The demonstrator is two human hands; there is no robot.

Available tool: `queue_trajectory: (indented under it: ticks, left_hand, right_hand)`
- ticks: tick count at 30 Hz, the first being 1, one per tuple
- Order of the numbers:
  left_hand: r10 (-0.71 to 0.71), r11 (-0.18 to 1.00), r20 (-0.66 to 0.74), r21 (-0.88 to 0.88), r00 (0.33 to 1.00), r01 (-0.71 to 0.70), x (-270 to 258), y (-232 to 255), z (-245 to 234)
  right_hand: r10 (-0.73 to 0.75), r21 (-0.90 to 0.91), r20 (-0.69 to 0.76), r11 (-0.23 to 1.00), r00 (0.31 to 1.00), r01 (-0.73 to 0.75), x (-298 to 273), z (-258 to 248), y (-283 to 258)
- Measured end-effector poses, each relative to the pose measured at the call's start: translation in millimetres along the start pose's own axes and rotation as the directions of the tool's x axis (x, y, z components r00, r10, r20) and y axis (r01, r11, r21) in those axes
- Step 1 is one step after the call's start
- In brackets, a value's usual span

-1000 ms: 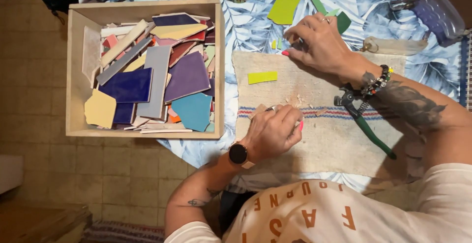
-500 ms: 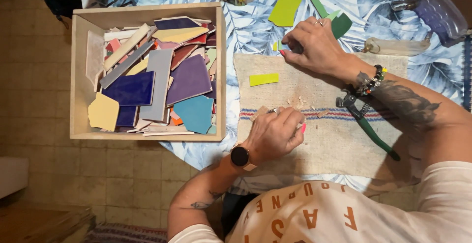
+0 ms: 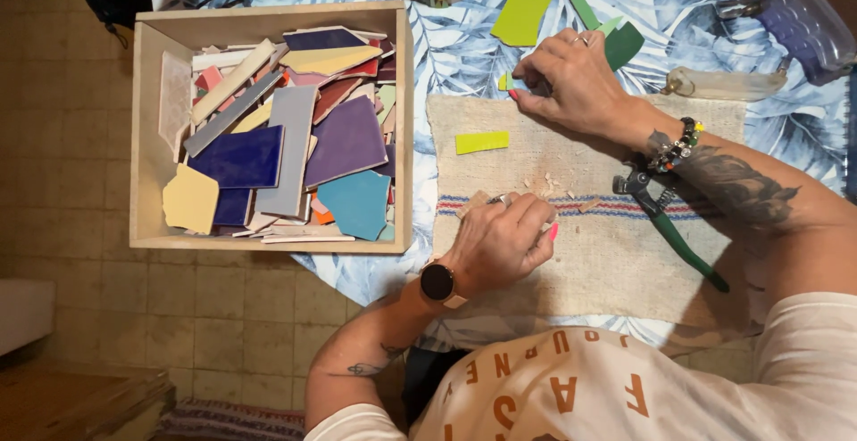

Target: Cutting small pieces of green tile using a tile nipper tool

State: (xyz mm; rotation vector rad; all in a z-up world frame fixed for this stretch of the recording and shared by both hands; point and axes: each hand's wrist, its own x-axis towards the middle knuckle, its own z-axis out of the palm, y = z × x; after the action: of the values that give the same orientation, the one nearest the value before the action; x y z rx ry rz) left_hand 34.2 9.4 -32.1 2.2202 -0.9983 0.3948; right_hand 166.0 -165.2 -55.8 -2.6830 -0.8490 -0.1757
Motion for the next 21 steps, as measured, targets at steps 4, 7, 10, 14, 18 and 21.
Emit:
queue_trajectory:
  ticks: [4, 7, 10, 14, 18, 21]
  left_hand:
    - [-0.001, 0.997, 0.081, -0.076, 0.997, 0.007, -2, -4, 5]
    - [-0.058, 0.986, 0.073, -0.152, 0.996, 0.068, 0, -4, 1]
    - [-0.124, 0.961, 0.063, -0.241, 0.99, 0.136, 4, 8, -11]
    - [-0.141, 0.881, 0.151, -0.431, 0.978, 0.194, -3, 46, -23]
    - [-0.218, 0.403, 0.421, -0.783, 0.88, 0.474, -33, 76, -14]
    - [-0.258, 0.011, 0.293, -0.952, 0.921, 0.306, -56, 87, -5]
  right_hand:
    - [-0.028, 0.039, -0.031, 0.999, 0.999, 0.029, -5, -11, 0]
    - [-0.033, 0.158, -0.045, 0.987, 0.998, 0.039, -18, -34, -9]
    - [-0.126, 0.191, -0.284, 0.964, 0.95, 0.185, -52, -58, -40]
    - [-0.268, 0.125, -0.342, 0.937, 0.901, 0.327, -105, -85, -118]
    - [-0.222, 0.174, -0.277, 0.945, 0.935, 0.276, -145, -65, -159]
    - [-0.042, 0.298, -0.269, 0.946, 0.962, 0.125, -163, -39, -157]
